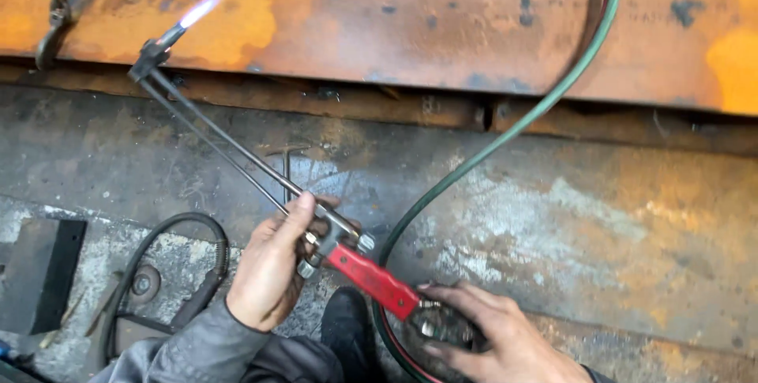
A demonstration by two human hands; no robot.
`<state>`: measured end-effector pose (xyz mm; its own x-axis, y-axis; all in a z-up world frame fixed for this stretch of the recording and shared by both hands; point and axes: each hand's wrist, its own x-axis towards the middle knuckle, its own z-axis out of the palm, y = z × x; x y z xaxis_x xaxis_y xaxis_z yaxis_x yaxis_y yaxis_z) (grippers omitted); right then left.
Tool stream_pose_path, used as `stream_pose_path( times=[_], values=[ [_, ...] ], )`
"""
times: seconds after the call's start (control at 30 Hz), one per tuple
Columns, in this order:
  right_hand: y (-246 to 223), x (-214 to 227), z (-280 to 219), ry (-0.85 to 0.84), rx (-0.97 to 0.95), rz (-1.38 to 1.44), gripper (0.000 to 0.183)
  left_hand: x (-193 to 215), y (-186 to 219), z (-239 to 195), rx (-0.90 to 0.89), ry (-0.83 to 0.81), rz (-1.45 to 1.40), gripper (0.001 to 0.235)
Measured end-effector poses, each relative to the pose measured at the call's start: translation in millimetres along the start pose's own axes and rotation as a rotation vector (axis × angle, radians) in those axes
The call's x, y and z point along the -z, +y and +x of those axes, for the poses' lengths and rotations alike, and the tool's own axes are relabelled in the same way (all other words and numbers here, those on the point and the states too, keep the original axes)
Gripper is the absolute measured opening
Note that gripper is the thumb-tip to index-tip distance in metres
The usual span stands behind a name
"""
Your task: The person uses a cutting torch to cut through a large industrial metal plate.
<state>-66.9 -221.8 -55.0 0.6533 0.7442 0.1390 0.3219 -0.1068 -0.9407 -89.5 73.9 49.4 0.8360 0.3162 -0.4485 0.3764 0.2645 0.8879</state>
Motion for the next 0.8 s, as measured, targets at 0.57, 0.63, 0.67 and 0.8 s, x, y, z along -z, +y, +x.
stream_pose_path(
  times=[0.57, 0.63, 0.67, 0.8],
  values=[
    [184.2, 10.9, 90.1, 0.430, -0.506, 0.294, 0.049, 30.1, 14.2, 14.9, -0.181, 0.169, 0.145, 0.046],
    [169.6, 55.0, 30.3, 0.632, -0.383, 0.109, 0.026, 48.0, 20.2, 14.6, -0.190, 0.307, 0.101, 0.042],
    [232.0, 93.7, -11.0, 0.636, -0.390, 0.099, 0.026, 59.6, 19.5, 18.9, -0.185, 0.298, 0.095, 0.042],
    [353.4, 203.3, -218.0, 0.670, -0.539, -1.173, 0.015, 79.0, 18.8, 28.3, -0.217, 0.364, 0.041, 0.043]
  ],
)
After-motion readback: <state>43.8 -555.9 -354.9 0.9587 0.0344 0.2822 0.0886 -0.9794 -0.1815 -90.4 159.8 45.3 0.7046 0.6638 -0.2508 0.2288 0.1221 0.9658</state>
